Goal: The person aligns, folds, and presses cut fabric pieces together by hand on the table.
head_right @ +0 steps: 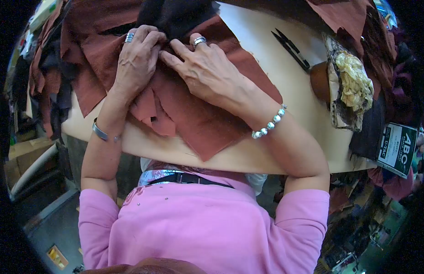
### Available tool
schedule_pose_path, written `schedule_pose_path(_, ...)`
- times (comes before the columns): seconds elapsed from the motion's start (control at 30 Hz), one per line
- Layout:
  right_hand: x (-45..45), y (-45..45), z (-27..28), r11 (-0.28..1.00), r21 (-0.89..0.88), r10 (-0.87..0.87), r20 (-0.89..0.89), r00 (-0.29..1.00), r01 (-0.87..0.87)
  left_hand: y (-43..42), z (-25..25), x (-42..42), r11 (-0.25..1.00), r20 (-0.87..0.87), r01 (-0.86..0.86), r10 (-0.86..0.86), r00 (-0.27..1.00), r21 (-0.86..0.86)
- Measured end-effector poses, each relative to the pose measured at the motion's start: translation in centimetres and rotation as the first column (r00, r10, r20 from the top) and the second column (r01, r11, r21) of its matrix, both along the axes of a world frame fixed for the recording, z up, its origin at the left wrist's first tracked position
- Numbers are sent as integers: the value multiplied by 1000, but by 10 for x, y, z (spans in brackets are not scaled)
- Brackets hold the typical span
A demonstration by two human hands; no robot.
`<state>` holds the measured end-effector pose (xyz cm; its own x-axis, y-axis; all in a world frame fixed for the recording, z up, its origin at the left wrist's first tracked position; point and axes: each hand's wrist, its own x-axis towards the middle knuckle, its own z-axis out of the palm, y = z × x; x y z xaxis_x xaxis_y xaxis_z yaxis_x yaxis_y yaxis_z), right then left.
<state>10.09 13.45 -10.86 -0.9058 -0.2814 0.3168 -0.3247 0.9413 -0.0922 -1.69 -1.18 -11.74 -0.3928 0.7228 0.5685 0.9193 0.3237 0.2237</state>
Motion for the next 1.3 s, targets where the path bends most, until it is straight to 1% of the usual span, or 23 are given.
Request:
schedule_pose_path(0.1, 0, 2, -2, 1000, 5, 3, -24, 1000, -2, 0, 1, -2, 985, 54, 136, -143, 988, 106)
schedule_pose_path(0.17, 4, 4, -3, 1000, 11, 30, -24, 999, -30, -5, -6, -4, 989, 47, 144, -145, 988, 30)
schedule_pose_path(0.3, 27, 0, 1, 999, 40, -16, 47, 999, 14, -11, -9, -4, 989, -28, 135, -136, 990, -58)
schedule_pose_path(0.37, 41, -2, 7, 997, 69, -36, 96, 995, 29, -11, -10, -4, 988, -53, 140, -143, 988, -59)
schedule_pose_path(0.57, 95, 4, 10, 985, 171, -22, 52, 998, 13, -12, -10, -3, 986, -74, 119, -128, 989, -117)
schedule_pose_path(0.6, 108, 5, 10, 980, 197, -29, 74, 997, 14, -12, -11, -3, 985, -80, 122, -132, 988, -121)
schedule_pose_path(0.7, 145, 3, 20, 991, 126, -62, 165, 984, 41, -12, -8, -3, 979, -94, 101, -119, 988, -178)
schedule_pose_path(0.83, 171, 5, 20, 997, -11, -68, 170, 983, 71, -8, -6, -1, 985, -176, 121, -142, 974, -124)
schedule_pose_path(0.9, 170, 8, 20, 994, -92, -52, 117, 992, 63, -7, -2, 3, 984, -230, 154, -171, 958, -87)
schedule_pose_path(0.97, 165, 12, 16, 981, -184, -42, 72, 997, 54, -7, -1, 4, 988, -257, 137, -153, 954, -77)
schedule_pose_path(1.07, 161, 13, 10, 985, -170, -16, -24, 1000, 11, -6, 0, 4, 987, -288, 126, -151, 946, -104)
schedule_pose_path(1.1, 159, 14, 10, 991, -134, -14, -30, 999, 10, -5, -1, 5, 984, -294, 127, -158, 943, -122)
schedule_pose_path(1.17, 155, 13, 12, 998, -56, -17, -44, 999, 15, -3, -7, 3, 985, -287, 140, -165, 944, -105)
schedule_pose_path(1.23, 150, 13, 13, 995, -99, -10, -19, 1000, 8, -2, -7, 3, 986, -279, 128, -153, 948, -108)
schedule_pose_path(1.27, 147, 14, 14, 993, -120, -1, -8, 1000, 0, -2, -5, 3, 983, -236, 130, -158, 959, -129)
schedule_pose_path(1.3, 142, 15, 17, 976, -219, -13, -74, 997, -3, -2, -3, 4, 981, -201, 130, -158, 967, -146)
